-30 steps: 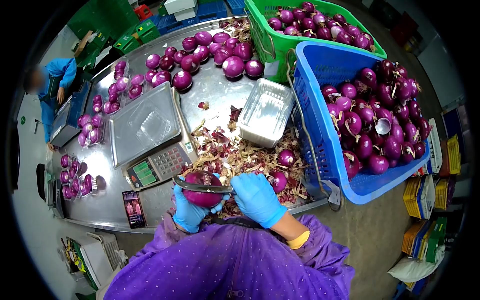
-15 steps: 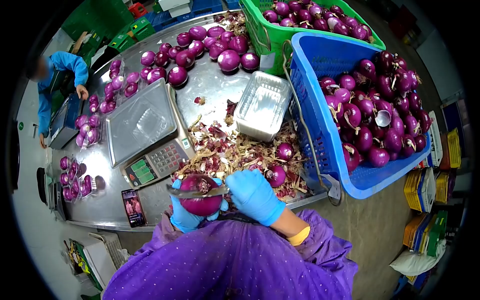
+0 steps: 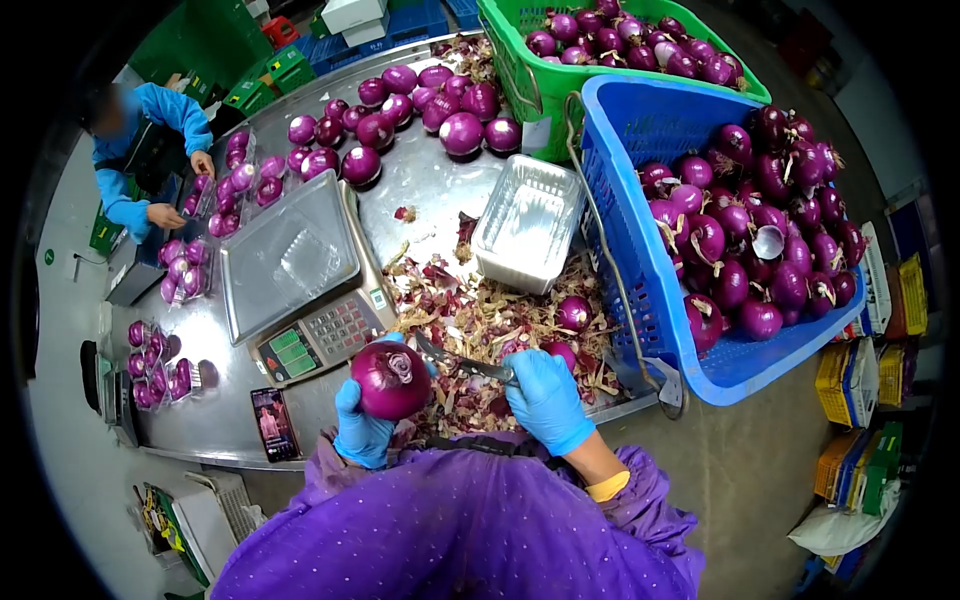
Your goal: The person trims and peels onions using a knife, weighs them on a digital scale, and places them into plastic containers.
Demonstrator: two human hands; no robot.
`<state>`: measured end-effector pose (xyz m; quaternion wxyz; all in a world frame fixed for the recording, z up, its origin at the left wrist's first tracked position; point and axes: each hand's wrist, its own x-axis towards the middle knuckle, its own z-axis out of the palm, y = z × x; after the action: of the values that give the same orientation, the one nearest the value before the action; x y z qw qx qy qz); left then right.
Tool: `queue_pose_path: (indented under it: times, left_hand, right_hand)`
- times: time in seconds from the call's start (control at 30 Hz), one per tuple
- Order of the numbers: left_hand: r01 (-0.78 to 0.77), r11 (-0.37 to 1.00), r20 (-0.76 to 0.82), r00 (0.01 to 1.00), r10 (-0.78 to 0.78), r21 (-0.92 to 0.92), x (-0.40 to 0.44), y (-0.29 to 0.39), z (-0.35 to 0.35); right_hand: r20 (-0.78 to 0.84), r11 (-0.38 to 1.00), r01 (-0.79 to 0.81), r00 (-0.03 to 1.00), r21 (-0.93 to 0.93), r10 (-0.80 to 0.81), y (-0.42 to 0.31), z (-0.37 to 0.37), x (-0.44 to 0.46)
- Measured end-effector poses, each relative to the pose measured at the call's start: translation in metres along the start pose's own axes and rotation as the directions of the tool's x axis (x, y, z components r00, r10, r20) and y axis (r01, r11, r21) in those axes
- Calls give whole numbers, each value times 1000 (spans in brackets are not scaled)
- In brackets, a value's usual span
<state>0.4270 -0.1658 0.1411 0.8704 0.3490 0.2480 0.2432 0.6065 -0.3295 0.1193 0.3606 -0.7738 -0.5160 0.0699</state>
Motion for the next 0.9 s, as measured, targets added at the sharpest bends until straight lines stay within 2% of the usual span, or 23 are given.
queue_pose_path:
  times: [0.03,0.1,0.17,0.2,0.3,0.33,0.4,0.5,0.6,0.63,0.7,0.73,0.77,0.8,0.83,0.87,0.9]
  left_hand:
    - [-81,995,-45,995,84,66,3,9,7]
    - [-275,901,-32,952,303,336,16,21,-4]
    - [-401,718,29,882,470,568,31,53,-14]
    - [-445,584,59,826,561,679,42,70,-23]
    - [-356,186,161,749,643,916,90,133,-61]
    - [-264,172,100,770,631,949,105,150,-69]
    - [-141,227,-7,836,549,964,140,169,-96]
    - [-93,307,-18,940,340,947,177,178,-134]
    - [-215,164,182,963,199,963,192,180,-159]
    - [-147,187,127,985,118,971,189,184,-158]
    - [-267,115,250,958,142,957,191,188,-170]
    - [-322,-147,343,927,151,935,191,193,-166]
    - [-405,-234,442,887,134,884,193,200,-167]
    - [-459,-12,453,872,183,888,189,198,-169]
    - [-433,71,415,890,187,898,177,202,-158]
    - [-437,114,404,885,232,892,179,203,-168]
    - [-386,71,359,901,244,920,179,209,-166]
  right_hand:
    - [-13,1000,-8,1000,13,8,-1,1,0]
    - [-34,997,-43,998,68,46,-5,3,-3]
    - [-49,985,-104,993,136,112,0,14,-13]
    - [-48,979,-139,988,150,147,5,19,-20]
    - [92,947,-283,958,151,272,13,24,-36]
    - [107,938,-319,946,132,307,13,26,-41]
    - [130,918,-363,930,158,345,9,23,-42]
    - [125,908,-393,917,145,378,14,25,-46]
    - [110,879,-438,899,187,424,16,22,-48]
    - [110,885,-410,912,220,396,16,22,-48]
    - [68,887,-377,925,269,373,20,27,-49]
    - [67,893,-349,936,285,344,30,36,-56]
    - [77,887,-363,931,286,356,30,39,-55]
    - [127,883,-419,908,214,400,27,40,-53]
    - [134,885,-426,904,187,407,26,40,-55]
    - [188,890,-424,900,170,393,31,45,-54]
    - [213,883,-432,895,185,393,31,46,-52]
